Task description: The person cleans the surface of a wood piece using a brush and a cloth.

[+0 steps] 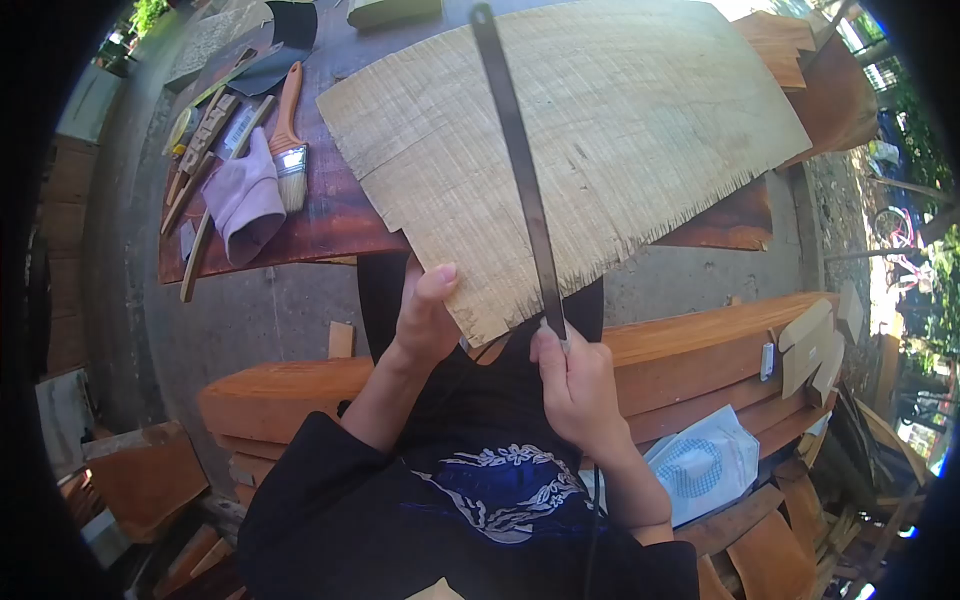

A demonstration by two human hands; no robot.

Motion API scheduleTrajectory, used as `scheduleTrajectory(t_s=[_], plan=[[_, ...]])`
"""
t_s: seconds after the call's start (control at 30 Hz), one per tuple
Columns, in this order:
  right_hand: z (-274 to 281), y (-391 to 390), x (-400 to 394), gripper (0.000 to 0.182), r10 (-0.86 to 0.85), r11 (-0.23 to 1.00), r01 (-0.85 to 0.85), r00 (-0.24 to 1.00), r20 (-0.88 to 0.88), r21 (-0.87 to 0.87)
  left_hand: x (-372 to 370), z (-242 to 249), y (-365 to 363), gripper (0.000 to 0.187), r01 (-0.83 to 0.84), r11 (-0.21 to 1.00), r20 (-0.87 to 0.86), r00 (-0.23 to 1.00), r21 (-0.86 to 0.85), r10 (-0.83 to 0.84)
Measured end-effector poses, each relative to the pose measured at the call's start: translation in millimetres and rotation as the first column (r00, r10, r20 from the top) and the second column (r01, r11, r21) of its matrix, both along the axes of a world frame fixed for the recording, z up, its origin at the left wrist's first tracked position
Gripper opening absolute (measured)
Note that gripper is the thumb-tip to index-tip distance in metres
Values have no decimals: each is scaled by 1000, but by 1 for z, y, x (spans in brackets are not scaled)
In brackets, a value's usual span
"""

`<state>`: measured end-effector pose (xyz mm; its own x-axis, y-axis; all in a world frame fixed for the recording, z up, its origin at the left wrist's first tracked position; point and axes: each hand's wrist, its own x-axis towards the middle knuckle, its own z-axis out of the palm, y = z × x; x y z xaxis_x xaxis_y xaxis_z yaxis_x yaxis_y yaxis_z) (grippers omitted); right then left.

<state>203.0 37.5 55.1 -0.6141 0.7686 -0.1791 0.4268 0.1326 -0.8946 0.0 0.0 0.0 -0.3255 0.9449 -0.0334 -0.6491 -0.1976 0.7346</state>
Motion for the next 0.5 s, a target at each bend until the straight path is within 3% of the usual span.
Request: scheduleTrajectory(t_s=[0.07,0.3,0.5], plan=[[-4,-10,11,31,-1,998,2,1000,20,-55,1,-1,3,81,-34,999,-16,999,-4,34],[1,7,-7,29,-11,999,12,999,-43,31,6,0,2,81,-3,1000,40,999,23,2],[-1,-3,6,37,3,997,-7,999,-45,-76,4,-6,1,81,-12,1000,15,1000,19,11]])
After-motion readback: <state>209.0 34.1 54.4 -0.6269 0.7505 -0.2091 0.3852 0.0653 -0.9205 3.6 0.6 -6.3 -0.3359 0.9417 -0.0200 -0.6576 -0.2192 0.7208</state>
